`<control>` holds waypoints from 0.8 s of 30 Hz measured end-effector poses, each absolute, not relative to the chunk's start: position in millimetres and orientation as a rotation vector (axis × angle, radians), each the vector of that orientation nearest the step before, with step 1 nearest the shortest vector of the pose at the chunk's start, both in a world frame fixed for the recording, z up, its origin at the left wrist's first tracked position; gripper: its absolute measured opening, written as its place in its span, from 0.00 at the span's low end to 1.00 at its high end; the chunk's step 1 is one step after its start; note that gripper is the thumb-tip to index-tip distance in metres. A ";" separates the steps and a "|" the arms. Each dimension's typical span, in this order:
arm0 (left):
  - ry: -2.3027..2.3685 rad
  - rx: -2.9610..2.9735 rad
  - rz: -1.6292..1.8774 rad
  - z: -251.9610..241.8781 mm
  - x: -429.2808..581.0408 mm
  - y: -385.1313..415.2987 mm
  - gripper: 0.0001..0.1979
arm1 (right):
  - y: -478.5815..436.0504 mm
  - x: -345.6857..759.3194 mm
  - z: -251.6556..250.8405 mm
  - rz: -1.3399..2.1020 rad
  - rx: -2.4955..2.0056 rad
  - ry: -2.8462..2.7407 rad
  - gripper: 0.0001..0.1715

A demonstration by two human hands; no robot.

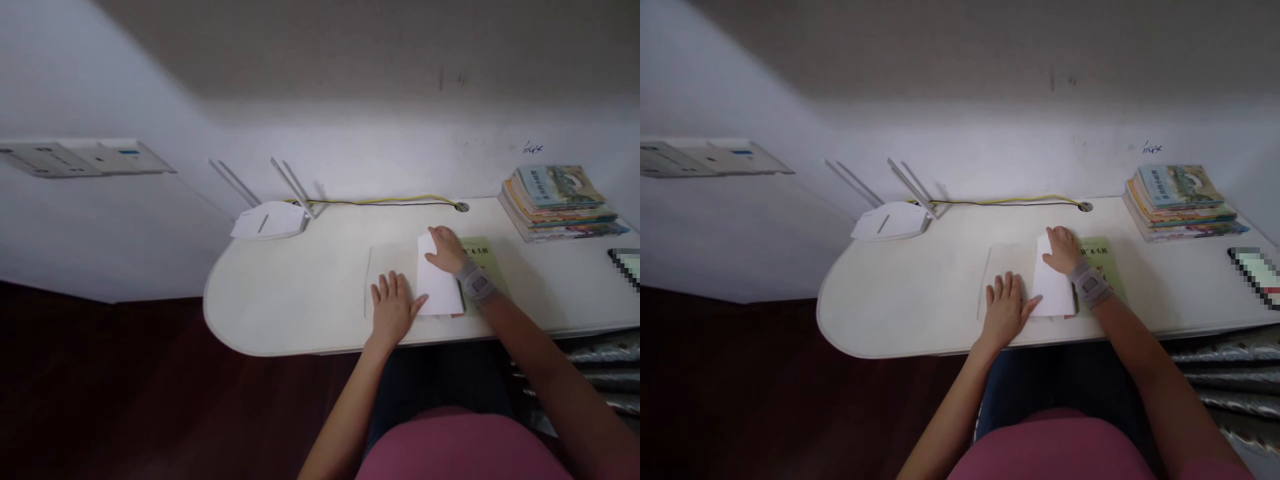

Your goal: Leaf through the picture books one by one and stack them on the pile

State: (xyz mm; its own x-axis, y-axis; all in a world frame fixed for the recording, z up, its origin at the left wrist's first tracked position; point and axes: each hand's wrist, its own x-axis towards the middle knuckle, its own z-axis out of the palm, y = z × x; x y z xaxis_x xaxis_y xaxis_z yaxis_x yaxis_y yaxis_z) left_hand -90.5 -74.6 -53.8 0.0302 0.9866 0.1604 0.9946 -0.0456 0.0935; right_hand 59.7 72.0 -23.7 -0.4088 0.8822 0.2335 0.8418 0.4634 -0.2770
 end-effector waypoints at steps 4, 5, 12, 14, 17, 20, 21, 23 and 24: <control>-2.124 -2.211 -0.316 -57.4 -90.7 -74.5 0.39 | 63.7 52.0 -20.4 0.005 -1.446 -2.420 0.28; -2.123 -2.209 -0.319 -58.0 -90.7 -74.6 0.39 | 62.5 50.8 -19.1 -0.016 -1.450 -2.431 0.26; -2.121 -2.221 -0.364 -57.7 -90.4 -74.5 0.39 | 60.0 50.3 -17.1 -0.023 -1.430 -2.511 0.21; -2.128 -2.225 -0.350 -56.9 -90.0 -74.5 0.39 | 59.9 50.4 -17.1 -0.022 -1.432 -2.520 0.21; -2.138 -2.233 -0.328 -55.7 -89.6 -74.6 0.40 | 59.9 50.2 -16.9 -0.015 -1.436 -2.527 0.22; -2.142 -2.236 -0.321 -54.9 -89.5 -74.8 0.40 | 59.8 49.9 -16.8 -0.016 -1.413 -2.537 0.22; -2.143 -2.236 -0.321 -54.6 -89.6 -74.9 0.40 | 59.7 49.6 -16.9 -0.017 -1.405 -2.541 0.22; -2.138 -2.241 -0.322 -54.1 -89.8 -75.1 0.40 | 59.7 48.9 -17.2 -0.024 -1.404 -2.539 0.21; -2.131 -2.246 -0.326 -53.9 -90.0 -75.3 0.40 | 59.7 48.5 -17.4 -0.027 -1.413 -2.534 0.21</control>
